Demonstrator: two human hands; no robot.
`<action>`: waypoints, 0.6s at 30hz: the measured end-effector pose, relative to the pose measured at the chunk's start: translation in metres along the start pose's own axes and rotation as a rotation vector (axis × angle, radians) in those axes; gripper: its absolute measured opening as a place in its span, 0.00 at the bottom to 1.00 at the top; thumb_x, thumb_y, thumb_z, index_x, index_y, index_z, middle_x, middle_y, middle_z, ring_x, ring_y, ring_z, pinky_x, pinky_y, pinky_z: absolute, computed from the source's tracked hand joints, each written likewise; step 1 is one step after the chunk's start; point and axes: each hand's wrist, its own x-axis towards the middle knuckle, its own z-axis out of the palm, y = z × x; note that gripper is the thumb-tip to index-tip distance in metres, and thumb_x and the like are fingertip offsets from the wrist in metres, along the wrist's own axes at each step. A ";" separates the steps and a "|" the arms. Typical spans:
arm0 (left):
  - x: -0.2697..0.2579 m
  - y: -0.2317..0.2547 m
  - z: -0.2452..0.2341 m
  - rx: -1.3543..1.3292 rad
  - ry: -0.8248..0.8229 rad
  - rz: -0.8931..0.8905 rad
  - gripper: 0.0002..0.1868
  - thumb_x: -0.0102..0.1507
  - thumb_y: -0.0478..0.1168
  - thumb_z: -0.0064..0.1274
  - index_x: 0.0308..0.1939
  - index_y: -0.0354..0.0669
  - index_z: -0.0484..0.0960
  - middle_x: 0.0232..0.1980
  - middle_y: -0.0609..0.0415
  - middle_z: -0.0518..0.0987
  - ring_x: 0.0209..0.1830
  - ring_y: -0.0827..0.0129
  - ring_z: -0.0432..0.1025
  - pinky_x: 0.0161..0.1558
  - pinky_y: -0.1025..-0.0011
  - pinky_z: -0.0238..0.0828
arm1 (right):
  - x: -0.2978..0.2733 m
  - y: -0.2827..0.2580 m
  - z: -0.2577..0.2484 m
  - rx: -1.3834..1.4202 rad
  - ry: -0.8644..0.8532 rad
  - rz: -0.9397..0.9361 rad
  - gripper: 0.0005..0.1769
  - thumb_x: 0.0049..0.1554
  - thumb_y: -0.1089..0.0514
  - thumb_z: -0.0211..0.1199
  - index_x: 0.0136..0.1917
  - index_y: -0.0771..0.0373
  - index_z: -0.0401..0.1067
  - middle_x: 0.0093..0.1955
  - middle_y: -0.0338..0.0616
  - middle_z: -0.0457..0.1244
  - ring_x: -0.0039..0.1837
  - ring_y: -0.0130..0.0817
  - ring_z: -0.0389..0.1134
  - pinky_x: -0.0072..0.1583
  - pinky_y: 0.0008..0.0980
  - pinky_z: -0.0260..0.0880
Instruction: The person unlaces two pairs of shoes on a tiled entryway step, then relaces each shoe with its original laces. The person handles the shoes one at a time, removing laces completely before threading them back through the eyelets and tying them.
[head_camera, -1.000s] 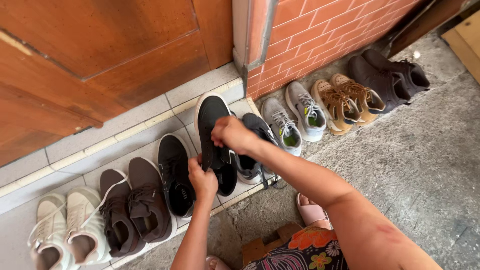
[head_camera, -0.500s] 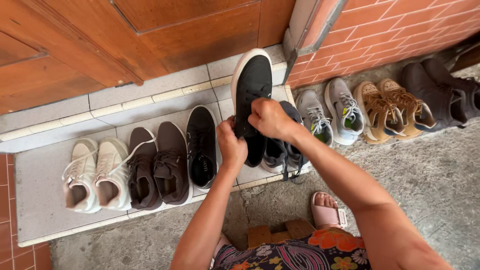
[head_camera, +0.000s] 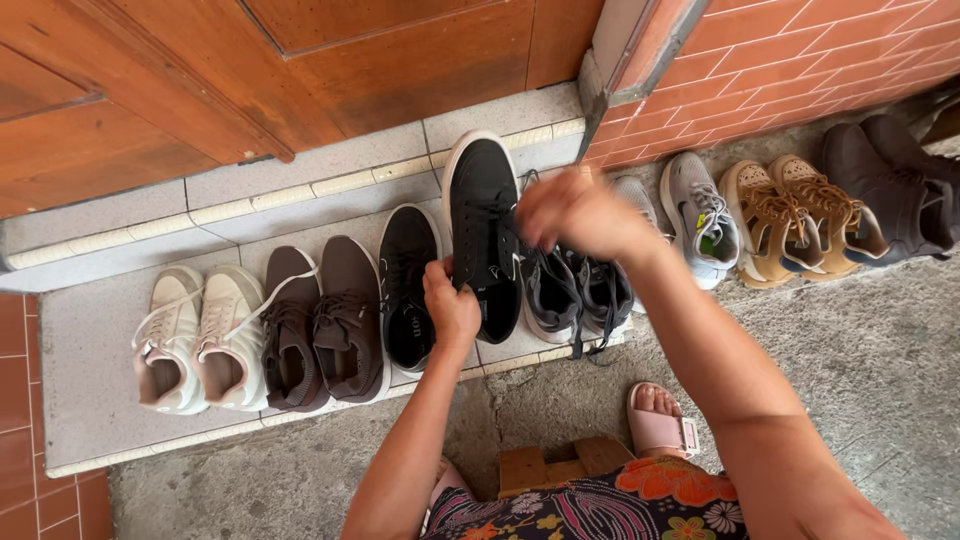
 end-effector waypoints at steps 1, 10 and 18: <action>0.002 0.002 0.000 -0.003 0.006 0.026 0.22 0.54 0.22 0.48 0.53 0.35 0.73 0.52 0.38 0.74 0.50 0.42 0.72 0.53 0.54 0.69 | 0.006 0.013 0.013 -0.180 -0.122 -0.224 0.05 0.48 0.66 0.65 0.40 0.67 0.79 0.39 0.49 0.71 0.40 0.39 0.72 0.43 0.36 0.73; 0.002 0.021 0.001 -0.062 0.079 0.174 0.19 0.57 0.24 0.49 0.52 0.34 0.74 0.51 0.40 0.76 0.51 0.46 0.74 0.53 0.58 0.72 | 0.049 0.073 0.057 -0.753 0.505 -0.624 0.16 0.48 0.68 0.67 0.52 0.68 0.77 0.52 0.55 0.66 0.56 0.57 0.66 0.58 0.47 0.70; -0.003 0.006 -0.001 -0.041 0.091 0.262 0.15 0.61 0.25 0.51 0.51 0.33 0.73 0.52 0.40 0.77 0.49 0.48 0.74 0.52 0.59 0.72 | 0.065 0.077 0.039 -0.553 0.226 -0.476 0.07 0.46 0.63 0.71 0.39 0.66 0.78 0.41 0.51 0.67 0.48 0.49 0.69 0.53 0.42 0.69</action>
